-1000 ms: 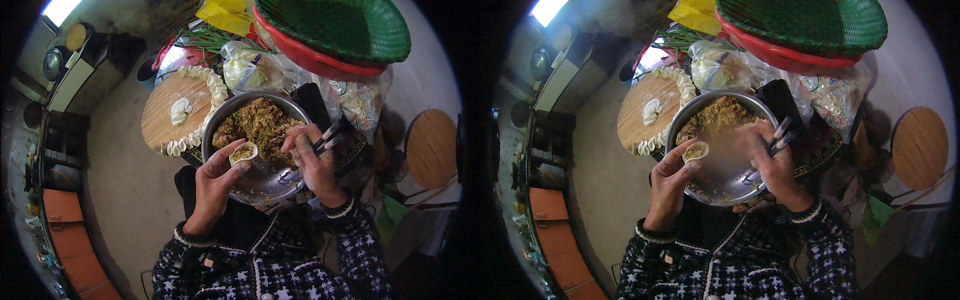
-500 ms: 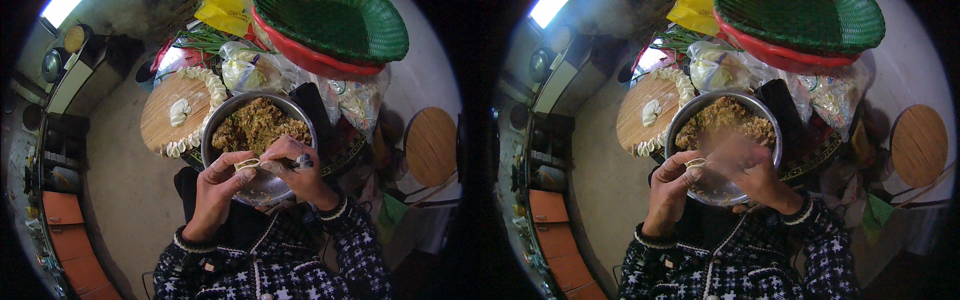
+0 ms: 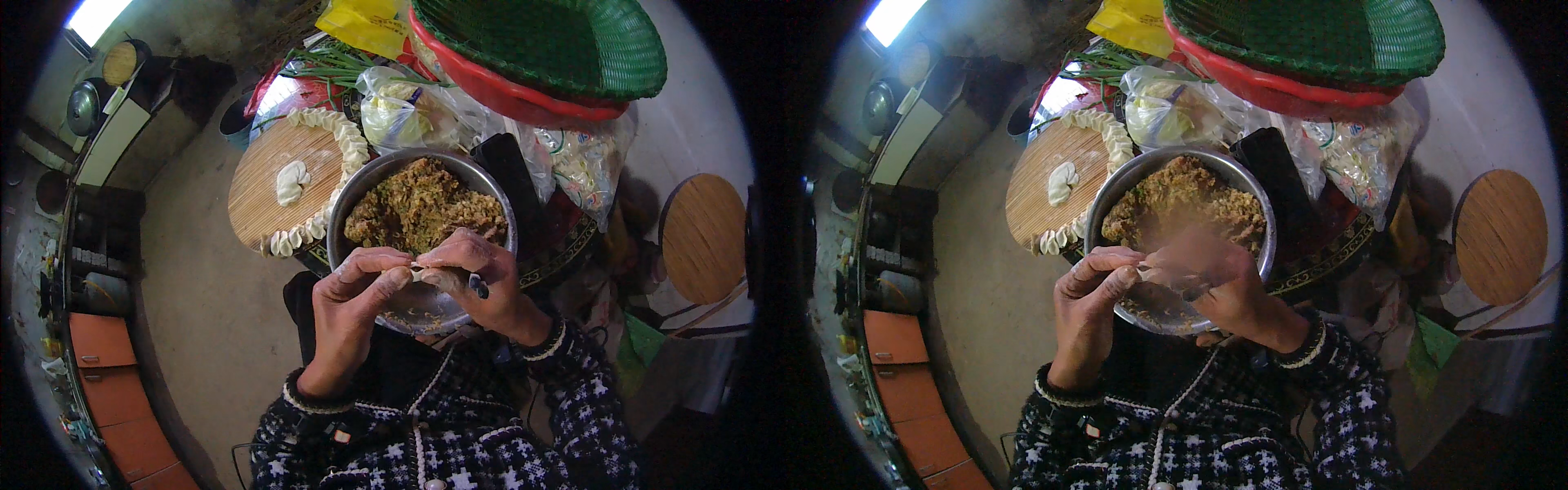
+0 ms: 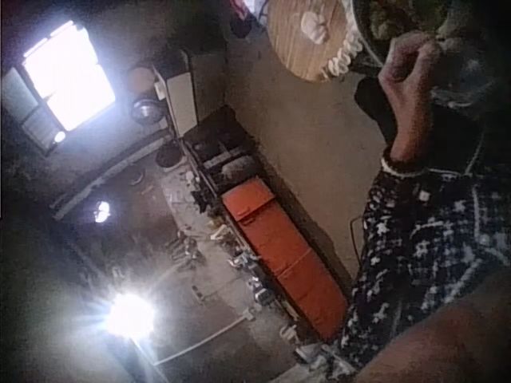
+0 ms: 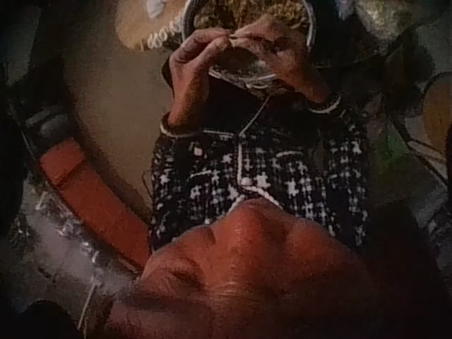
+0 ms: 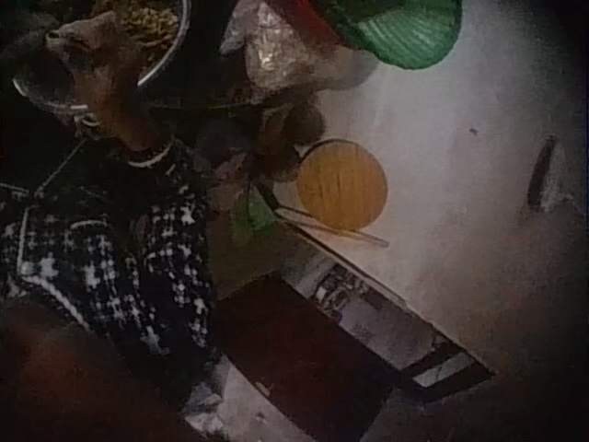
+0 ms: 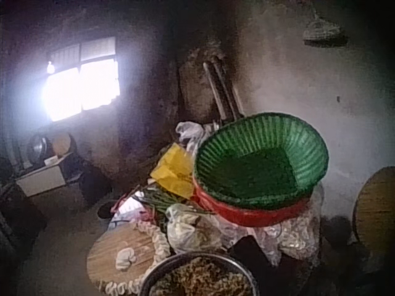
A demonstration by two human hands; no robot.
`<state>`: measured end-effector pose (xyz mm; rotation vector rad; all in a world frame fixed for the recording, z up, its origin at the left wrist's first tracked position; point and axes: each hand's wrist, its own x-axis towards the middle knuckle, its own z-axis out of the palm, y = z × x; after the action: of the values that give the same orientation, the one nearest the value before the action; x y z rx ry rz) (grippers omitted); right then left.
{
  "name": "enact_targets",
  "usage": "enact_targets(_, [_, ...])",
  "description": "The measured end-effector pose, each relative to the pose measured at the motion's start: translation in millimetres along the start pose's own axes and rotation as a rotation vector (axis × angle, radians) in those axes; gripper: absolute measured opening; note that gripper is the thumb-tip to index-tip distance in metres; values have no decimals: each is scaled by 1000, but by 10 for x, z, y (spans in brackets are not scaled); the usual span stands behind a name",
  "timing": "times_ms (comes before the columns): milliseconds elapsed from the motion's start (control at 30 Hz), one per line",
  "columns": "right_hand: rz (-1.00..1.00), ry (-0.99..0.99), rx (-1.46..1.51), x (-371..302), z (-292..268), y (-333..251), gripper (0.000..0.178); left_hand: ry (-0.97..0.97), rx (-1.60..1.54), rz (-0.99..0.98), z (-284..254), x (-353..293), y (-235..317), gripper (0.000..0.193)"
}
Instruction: The person fills dumpling wrappers with a meat and vegetable mixture using chopsticks, folds and seals each dumpling, and places them on a bamboo tray. The process is repeated multiple times throughout the clip.
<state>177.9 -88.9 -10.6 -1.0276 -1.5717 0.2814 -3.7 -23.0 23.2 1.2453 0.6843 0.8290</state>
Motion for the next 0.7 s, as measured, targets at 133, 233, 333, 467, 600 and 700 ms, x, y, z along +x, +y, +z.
enact_targets(133, [17, 5, 0, -14, -4, -14, 18, -23, 126, 112, 22, 23, 14, 16])
enact_targets(233, [98, 50, 44, -27, -5, -33, 14, 36, -120, -111, 57, -53, 46, 20])
enact_targets(333, [169, 96, 86, -36, -14, -48, 14, 67, -177, -149, 41, -41, 55, 22])
enact_targets(467, [208, 86, 146, -45, -32, -65, 13, 83, -194, -193, -13, -46, 44, 16])
enact_targets(600, [167, 59, 137, -39, -51, -70, 15, 22, -110, -33, -46, -16, 16, 10])
enact_targets(700, [119, 33, 110, -42, -68, -71, 20, -18, -41, 53, -43, -24, 17, 7])
